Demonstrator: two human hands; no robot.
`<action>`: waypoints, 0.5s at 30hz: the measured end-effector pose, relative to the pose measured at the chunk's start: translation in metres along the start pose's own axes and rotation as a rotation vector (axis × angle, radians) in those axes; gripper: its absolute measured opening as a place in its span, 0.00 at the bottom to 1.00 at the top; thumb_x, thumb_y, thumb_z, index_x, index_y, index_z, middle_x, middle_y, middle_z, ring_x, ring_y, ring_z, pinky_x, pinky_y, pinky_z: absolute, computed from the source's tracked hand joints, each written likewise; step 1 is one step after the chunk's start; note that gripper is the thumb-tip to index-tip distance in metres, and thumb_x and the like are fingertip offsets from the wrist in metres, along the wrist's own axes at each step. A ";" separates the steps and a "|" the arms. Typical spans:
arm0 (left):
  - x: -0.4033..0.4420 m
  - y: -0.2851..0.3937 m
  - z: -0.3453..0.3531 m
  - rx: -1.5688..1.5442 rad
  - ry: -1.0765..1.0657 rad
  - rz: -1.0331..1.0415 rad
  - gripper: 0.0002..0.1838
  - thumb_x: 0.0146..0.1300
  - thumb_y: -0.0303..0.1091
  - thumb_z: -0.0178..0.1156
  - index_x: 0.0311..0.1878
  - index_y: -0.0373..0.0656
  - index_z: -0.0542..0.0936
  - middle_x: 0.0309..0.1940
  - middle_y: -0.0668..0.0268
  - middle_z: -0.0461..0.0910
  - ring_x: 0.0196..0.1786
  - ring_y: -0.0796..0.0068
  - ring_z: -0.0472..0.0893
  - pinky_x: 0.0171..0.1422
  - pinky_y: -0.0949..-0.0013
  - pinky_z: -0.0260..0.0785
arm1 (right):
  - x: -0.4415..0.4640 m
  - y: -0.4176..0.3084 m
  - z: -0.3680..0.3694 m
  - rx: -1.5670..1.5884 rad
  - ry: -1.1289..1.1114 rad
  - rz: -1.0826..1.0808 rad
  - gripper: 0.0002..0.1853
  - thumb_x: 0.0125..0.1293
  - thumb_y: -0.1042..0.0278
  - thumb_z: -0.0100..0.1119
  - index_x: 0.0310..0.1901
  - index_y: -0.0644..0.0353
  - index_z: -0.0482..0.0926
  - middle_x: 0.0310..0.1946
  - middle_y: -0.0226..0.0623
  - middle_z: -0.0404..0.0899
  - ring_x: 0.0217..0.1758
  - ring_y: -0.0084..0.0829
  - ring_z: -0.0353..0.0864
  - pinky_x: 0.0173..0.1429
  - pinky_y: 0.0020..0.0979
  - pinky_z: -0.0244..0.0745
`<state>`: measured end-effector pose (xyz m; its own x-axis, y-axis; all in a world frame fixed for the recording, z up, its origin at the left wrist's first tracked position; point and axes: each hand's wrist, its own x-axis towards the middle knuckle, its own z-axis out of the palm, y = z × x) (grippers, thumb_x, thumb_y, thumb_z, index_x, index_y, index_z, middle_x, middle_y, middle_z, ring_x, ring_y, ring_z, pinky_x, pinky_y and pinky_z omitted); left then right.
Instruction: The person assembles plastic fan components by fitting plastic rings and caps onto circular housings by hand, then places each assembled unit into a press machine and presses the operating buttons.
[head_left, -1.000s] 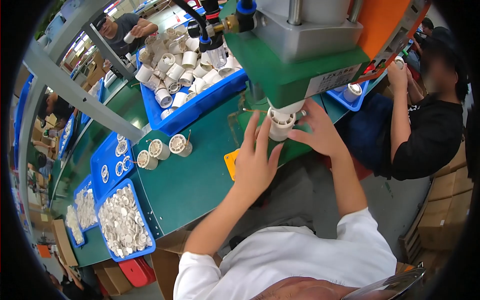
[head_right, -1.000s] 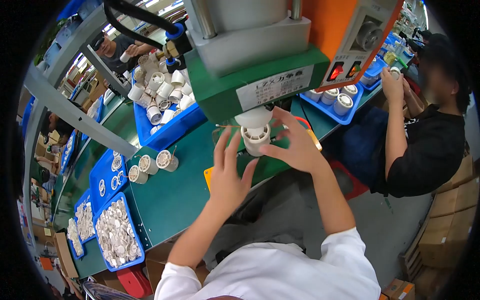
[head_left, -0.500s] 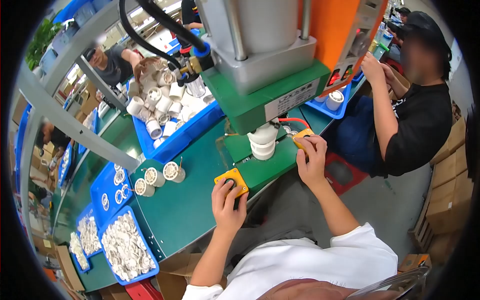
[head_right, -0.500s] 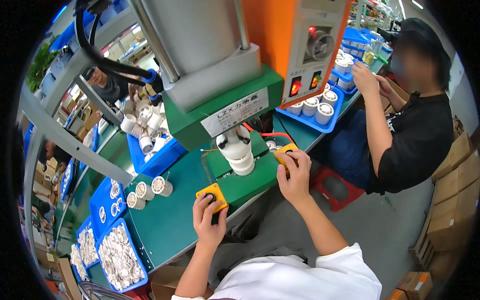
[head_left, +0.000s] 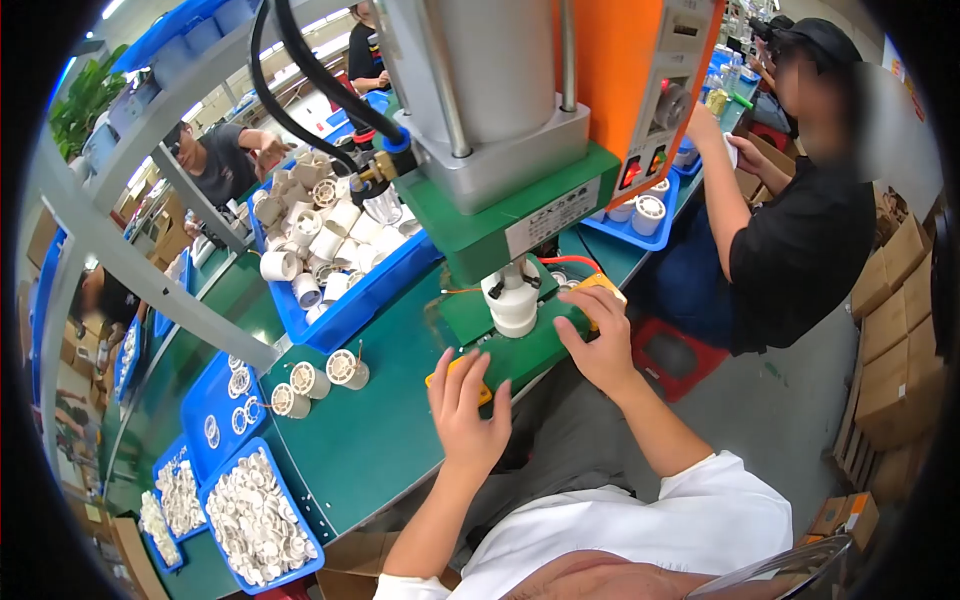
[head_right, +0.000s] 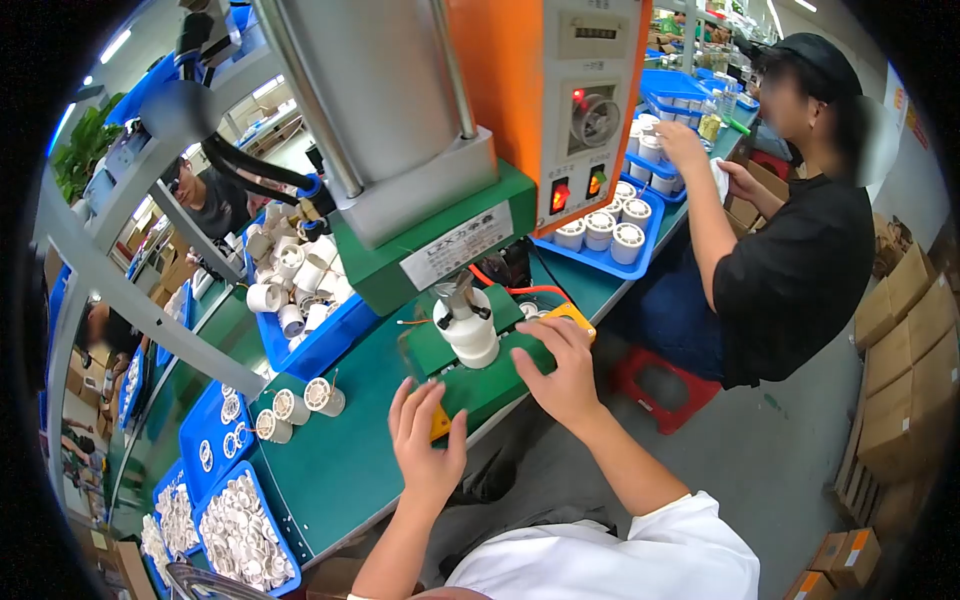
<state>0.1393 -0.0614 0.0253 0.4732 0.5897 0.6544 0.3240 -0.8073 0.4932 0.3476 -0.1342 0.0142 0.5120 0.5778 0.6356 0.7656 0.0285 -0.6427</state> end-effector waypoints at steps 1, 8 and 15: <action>0.007 0.001 0.005 -0.068 -0.037 -0.028 0.28 0.60 0.27 0.72 0.65 0.36 0.79 0.63 0.49 0.80 0.72 0.42 0.74 0.74 0.48 0.67 | 0.006 -0.008 0.001 0.160 -0.069 0.057 0.23 0.58 0.67 0.76 0.56 0.61 0.85 0.55 0.44 0.82 0.63 0.44 0.77 0.69 0.42 0.70; 0.030 0.000 0.040 -0.342 -0.067 -0.118 0.39 0.60 0.24 0.70 0.75 0.30 0.68 0.70 0.43 0.74 0.74 0.40 0.73 0.75 0.53 0.68 | 0.033 -0.014 0.035 0.347 -0.167 0.178 0.35 0.53 0.62 0.84 0.62 0.64 0.80 0.55 0.41 0.85 0.55 0.37 0.84 0.58 0.36 0.78; 0.033 0.010 0.004 -0.375 -0.053 -0.002 0.35 0.59 0.20 0.68 0.72 0.36 0.74 0.68 0.47 0.78 0.72 0.44 0.76 0.74 0.53 0.69 | 0.033 -0.008 0.019 0.523 0.101 -0.025 0.38 0.51 0.70 0.85 0.64 0.64 0.75 0.53 0.37 0.85 0.51 0.25 0.85 0.51 0.30 0.82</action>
<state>0.1612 -0.0504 0.0492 0.5179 0.5816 0.6273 0.0070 -0.7362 0.6767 0.3514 -0.0994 0.0321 0.5513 0.4907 0.6748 0.4950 0.4587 -0.7379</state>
